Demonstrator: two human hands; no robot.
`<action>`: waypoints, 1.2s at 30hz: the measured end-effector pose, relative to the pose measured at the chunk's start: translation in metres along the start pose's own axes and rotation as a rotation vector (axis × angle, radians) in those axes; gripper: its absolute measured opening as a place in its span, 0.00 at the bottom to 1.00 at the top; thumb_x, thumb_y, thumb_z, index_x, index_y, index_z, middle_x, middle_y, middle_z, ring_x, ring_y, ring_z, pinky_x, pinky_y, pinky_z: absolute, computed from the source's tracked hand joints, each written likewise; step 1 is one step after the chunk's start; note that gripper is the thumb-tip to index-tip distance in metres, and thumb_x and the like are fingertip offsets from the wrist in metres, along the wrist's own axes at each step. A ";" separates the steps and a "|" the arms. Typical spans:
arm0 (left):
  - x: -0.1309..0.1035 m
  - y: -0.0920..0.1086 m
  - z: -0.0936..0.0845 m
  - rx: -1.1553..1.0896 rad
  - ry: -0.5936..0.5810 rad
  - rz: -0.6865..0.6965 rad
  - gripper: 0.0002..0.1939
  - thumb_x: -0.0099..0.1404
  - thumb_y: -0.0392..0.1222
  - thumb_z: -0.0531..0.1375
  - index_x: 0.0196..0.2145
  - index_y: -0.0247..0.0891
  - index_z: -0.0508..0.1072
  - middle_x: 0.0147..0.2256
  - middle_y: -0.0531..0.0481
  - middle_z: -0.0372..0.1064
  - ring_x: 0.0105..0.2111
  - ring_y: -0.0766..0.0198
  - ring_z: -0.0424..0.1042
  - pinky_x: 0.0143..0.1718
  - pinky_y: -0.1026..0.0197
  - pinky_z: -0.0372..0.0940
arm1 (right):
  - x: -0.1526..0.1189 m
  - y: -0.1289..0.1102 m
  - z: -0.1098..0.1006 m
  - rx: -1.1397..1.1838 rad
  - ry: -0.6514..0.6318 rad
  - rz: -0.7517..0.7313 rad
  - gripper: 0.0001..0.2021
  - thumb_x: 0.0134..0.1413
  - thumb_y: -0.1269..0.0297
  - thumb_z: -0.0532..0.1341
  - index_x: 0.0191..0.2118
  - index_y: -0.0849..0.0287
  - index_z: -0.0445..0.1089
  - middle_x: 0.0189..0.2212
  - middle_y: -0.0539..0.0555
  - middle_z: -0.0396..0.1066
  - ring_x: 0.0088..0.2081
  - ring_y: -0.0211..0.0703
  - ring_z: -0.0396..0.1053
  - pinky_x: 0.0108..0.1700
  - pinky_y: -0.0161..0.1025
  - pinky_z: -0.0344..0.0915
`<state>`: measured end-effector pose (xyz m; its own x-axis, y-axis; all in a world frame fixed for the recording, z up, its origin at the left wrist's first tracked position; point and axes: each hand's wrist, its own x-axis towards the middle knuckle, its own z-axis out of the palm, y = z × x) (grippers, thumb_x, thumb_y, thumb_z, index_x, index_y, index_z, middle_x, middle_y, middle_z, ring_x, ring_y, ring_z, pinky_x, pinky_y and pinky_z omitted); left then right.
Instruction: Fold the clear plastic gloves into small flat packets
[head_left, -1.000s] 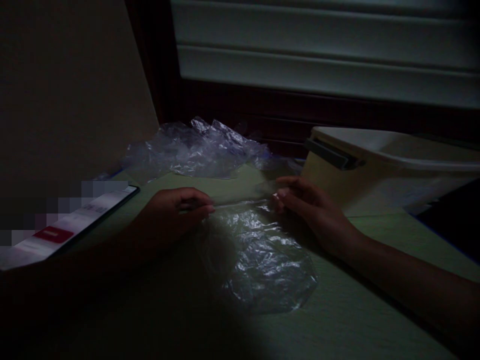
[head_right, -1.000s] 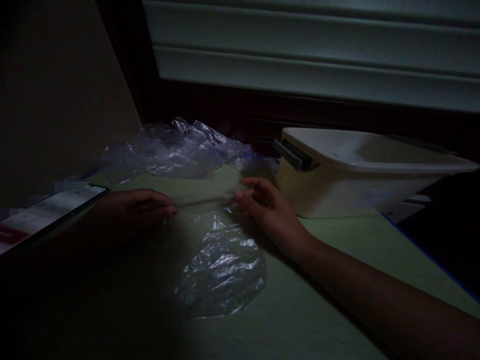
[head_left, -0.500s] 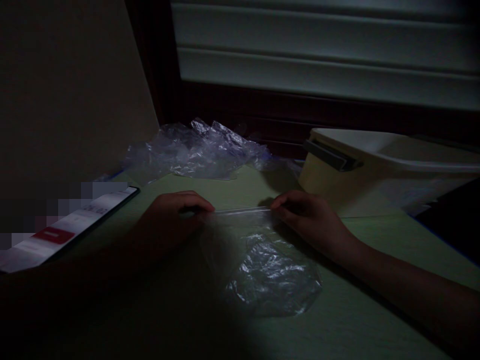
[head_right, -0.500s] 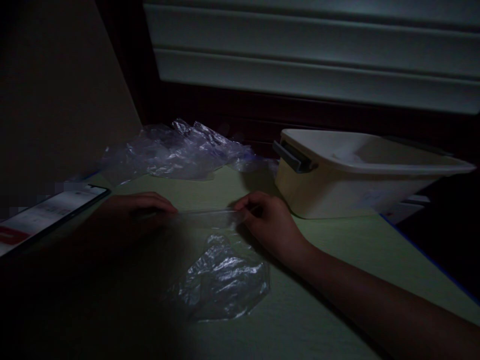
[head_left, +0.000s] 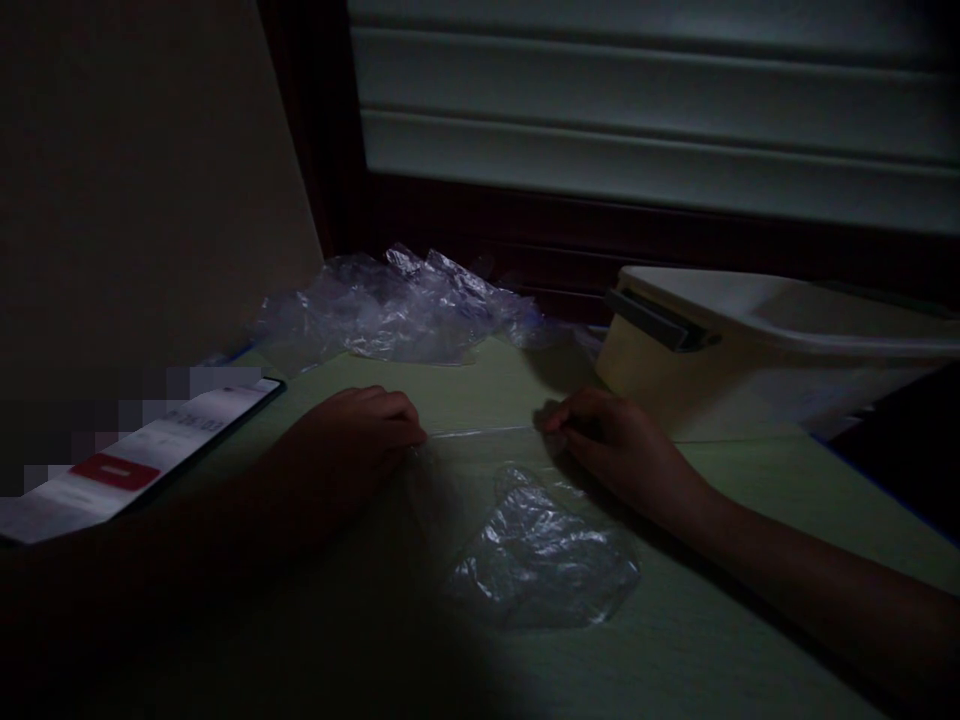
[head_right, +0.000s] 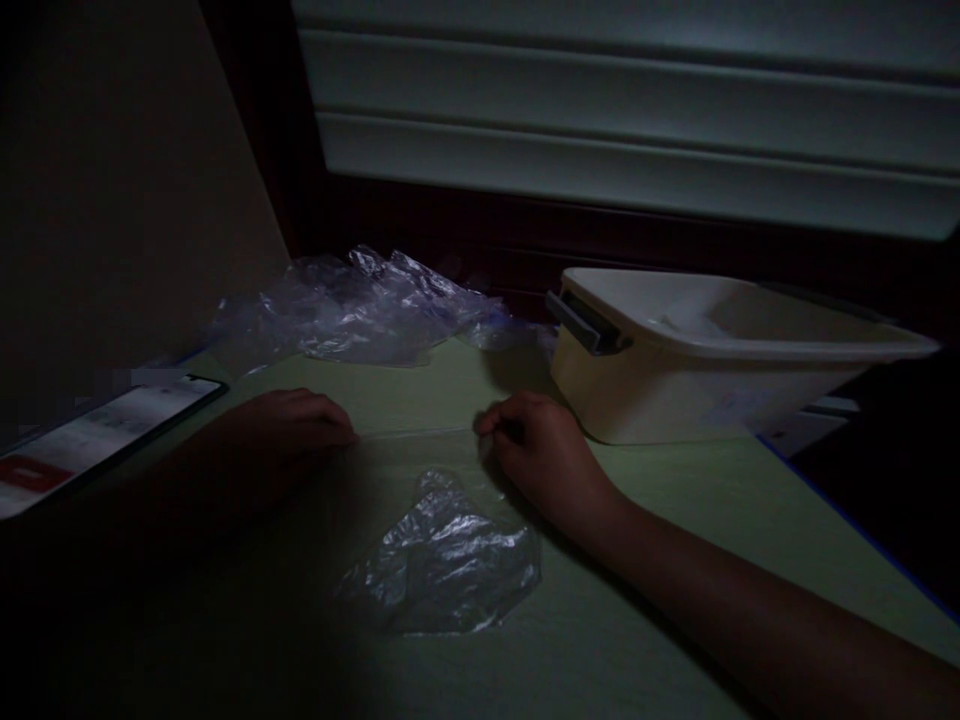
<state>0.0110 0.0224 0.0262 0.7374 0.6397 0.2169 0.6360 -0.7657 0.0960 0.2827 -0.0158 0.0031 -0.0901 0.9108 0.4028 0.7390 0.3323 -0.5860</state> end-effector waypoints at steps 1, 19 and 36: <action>0.000 0.002 -0.002 0.047 -0.042 -0.002 0.16 0.63 0.29 0.49 0.34 0.37 0.77 0.37 0.47 0.73 0.37 0.56 0.70 0.40 0.54 0.62 | 0.000 0.000 0.000 -0.016 0.002 0.001 0.11 0.44 0.74 0.55 0.28 0.57 0.74 0.31 0.54 0.76 0.35 0.48 0.73 0.40 0.45 0.69; -0.006 0.023 -0.011 0.422 -0.244 -0.026 0.15 0.60 0.23 0.52 0.35 0.34 0.76 0.37 0.43 0.72 0.36 0.54 0.71 0.38 0.55 0.66 | 0.001 0.007 -0.006 -0.293 -0.029 -0.023 0.12 0.48 0.76 0.54 0.28 0.60 0.74 0.29 0.58 0.73 0.32 0.50 0.72 0.36 0.44 0.66; -0.001 0.037 -0.011 0.334 -0.224 -0.095 0.13 0.63 0.21 0.53 0.31 0.32 0.74 0.31 0.44 0.70 0.33 0.56 0.70 0.32 0.57 0.64 | -0.010 -0.052 0.005 -0.347 -0.235 -0.569 0.16 0.65 0.69 0.51 0.53 0.69 0.68 0.47 0.65 0.73 0.46 0.51 0.71 0.47 0.48 0.70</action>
<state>0.0313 -0.0079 0.0401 0.6796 0.7336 0.0015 0.7153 -0.6622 -0.2231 0.2418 -0.0411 0.0255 -0.6388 0.6606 0.3945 0.7008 0.7112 -0.0562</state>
